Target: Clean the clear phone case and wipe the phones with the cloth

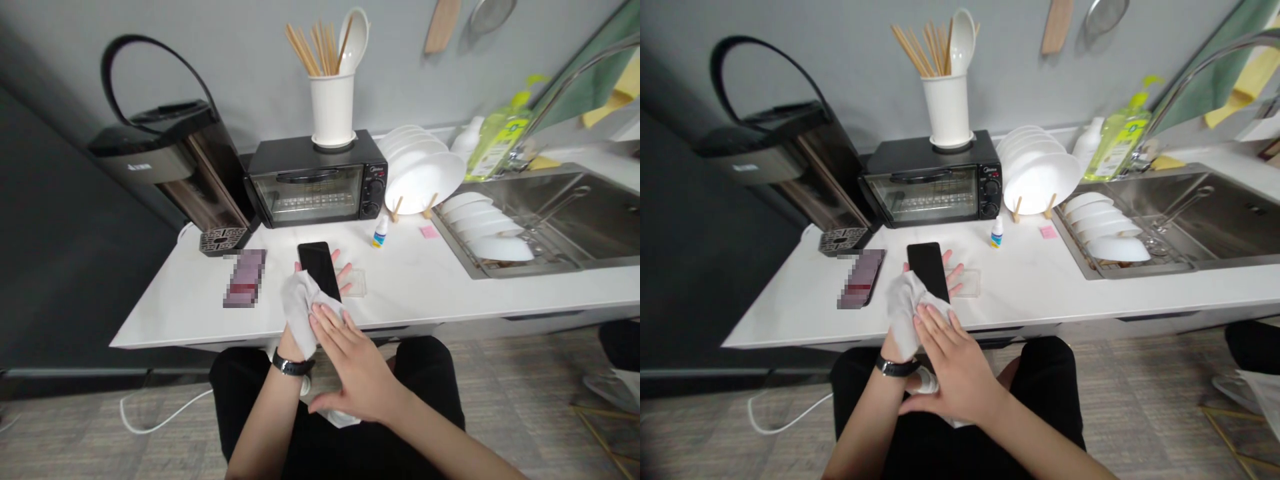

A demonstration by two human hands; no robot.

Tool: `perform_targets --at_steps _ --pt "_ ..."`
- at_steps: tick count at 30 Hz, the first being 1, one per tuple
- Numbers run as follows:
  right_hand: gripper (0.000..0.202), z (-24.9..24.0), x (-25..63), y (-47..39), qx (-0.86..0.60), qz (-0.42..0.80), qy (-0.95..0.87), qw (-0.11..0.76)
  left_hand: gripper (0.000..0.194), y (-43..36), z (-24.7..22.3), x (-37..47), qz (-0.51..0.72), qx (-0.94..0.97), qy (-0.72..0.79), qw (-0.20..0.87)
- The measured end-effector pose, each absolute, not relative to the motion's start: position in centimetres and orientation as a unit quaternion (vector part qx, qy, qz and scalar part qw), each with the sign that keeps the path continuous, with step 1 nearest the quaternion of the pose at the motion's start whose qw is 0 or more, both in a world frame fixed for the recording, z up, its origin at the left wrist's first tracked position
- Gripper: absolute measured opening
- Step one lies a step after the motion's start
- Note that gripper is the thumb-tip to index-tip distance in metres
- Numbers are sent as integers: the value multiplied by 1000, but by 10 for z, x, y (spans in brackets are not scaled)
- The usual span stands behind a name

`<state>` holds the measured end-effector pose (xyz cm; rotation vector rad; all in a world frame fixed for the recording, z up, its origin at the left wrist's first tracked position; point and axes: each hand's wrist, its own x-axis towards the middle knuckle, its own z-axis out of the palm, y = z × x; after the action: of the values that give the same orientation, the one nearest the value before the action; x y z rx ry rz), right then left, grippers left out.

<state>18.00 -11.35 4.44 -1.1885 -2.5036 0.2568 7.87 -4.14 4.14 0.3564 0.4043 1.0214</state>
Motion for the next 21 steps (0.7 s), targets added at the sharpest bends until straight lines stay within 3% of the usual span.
perform_targets --at_steps 5,11,16,21 --pt "75 46 188 -96 -492 57 -846 195 35 -51 36 92 504 229 224 802" --pt "78 46 183 -94 -480 60 -851 205 50 -61 44 85 442 407 378 704" --pt "78 41 190 -102 -471 66 -858 194 35 -58 41 86 499 311 286 756" --pt "79 49 185 -86 -510 41 -831 219 49 -61 31 108 525 306 282 742"
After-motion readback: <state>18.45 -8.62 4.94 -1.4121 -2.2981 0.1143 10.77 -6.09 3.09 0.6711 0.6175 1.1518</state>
